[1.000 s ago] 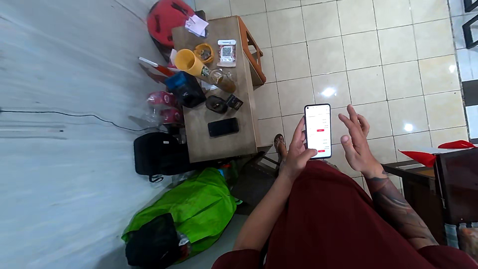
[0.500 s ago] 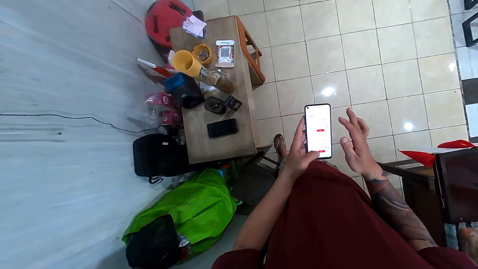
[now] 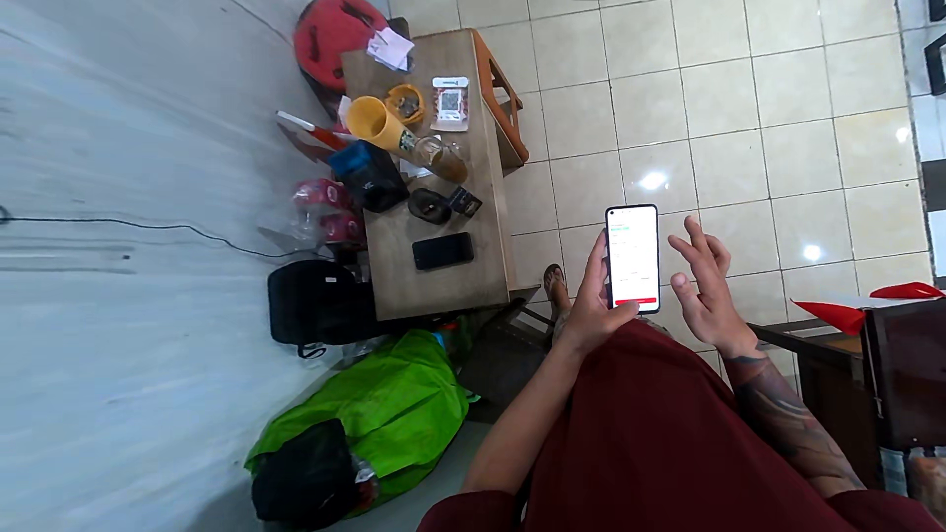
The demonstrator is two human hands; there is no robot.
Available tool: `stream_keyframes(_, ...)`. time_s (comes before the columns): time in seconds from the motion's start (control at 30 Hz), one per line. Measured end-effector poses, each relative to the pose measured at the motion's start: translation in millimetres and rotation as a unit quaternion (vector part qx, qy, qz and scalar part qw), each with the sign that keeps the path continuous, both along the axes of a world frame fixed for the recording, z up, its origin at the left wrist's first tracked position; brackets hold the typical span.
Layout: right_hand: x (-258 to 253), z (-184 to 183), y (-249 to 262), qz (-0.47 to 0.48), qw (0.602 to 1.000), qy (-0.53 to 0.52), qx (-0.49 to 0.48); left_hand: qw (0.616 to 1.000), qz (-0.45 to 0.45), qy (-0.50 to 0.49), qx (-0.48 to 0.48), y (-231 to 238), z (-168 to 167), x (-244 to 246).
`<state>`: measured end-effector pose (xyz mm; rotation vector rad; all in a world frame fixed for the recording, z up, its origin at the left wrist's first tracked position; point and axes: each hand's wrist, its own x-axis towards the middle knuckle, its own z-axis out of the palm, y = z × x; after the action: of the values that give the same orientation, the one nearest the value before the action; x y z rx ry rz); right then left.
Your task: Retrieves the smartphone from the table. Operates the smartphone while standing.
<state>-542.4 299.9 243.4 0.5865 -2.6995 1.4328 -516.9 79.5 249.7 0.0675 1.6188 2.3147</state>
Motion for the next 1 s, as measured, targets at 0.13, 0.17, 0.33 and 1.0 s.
stream_keyframes(0.13, 0.7, -0.9, 0.2, -0.003, 1.0, -0.002, -0.003, 1.0, 0.002, 0.002, -0.016, 0.6, 1.4, -0.4)
stream_keyframes(0.17, 0.8, -0.7, 0.4, -0.002, 1.0, -0.001, -0.003, 1.0, 0.002, 0.0, -0.019, 0.5, 1.3, 0.2)
stream_keyframes(0.33, 1.8, -2.0, 1.6, 0.0, 1.0, 0.004, 0.0, 1.0, -0.004, -0.004, -0.003, -0.6, -0.3, 1.9)
stream_keyframes(1.0, -0.4, 0.2, 1.2, 0.003, 1.0, 0.009, 0.004, 1.0, 0.009, 0.003, 0.025, -8.2, -1.7, 5.0)
